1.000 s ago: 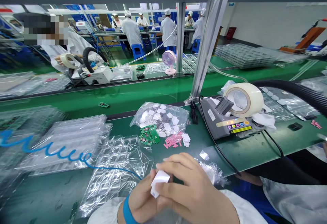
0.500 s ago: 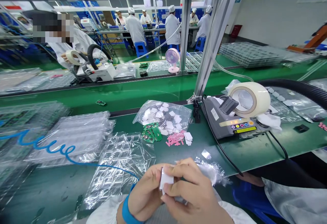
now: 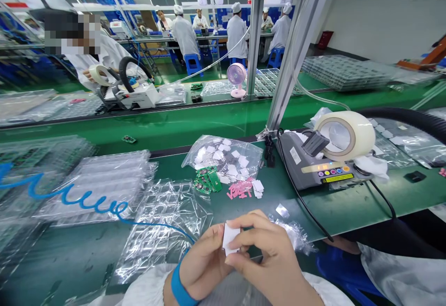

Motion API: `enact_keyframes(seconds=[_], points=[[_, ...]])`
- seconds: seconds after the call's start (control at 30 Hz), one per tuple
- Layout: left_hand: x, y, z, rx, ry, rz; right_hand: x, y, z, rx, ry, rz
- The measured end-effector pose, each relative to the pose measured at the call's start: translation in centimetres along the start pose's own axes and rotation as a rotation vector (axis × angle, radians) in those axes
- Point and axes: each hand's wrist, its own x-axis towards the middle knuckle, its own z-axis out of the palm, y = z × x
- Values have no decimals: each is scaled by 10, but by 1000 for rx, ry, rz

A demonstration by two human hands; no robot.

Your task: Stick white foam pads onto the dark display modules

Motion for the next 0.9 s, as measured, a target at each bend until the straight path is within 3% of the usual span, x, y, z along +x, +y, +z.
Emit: enact_keyframes(seconds=[0.1, 0.33, 0.53, 0.6, 0.67, 0.77, 0.83, 0.9], points=[[-1, -1, 0, -6, 14, 21, 1, 0, -1, 2, 4, -36], [-2, 2, 3, 39, -30, 64, 6, -12, -11, -240, -37, -309], [2, 2, -1, 148, -254, -154, -1, 8, -17, 96, -145, -69], [6, -1, -3, 139, -282, -218, -4, 17, -14, 218, -208, -46], [9, -3, -3, 151, -284, -246, -6, 23, -14, 283, -173, -78], [11, 1, 1, 341, -175, -130, -11, 30, -18, 201, -58, -111], [11, 5, 5, 634, -48, 67, -15, 32, -22, 69, 5, -92], [11, 8, 7, 950, 2, 224, -20, 33, -22, -51, 58, -51]])
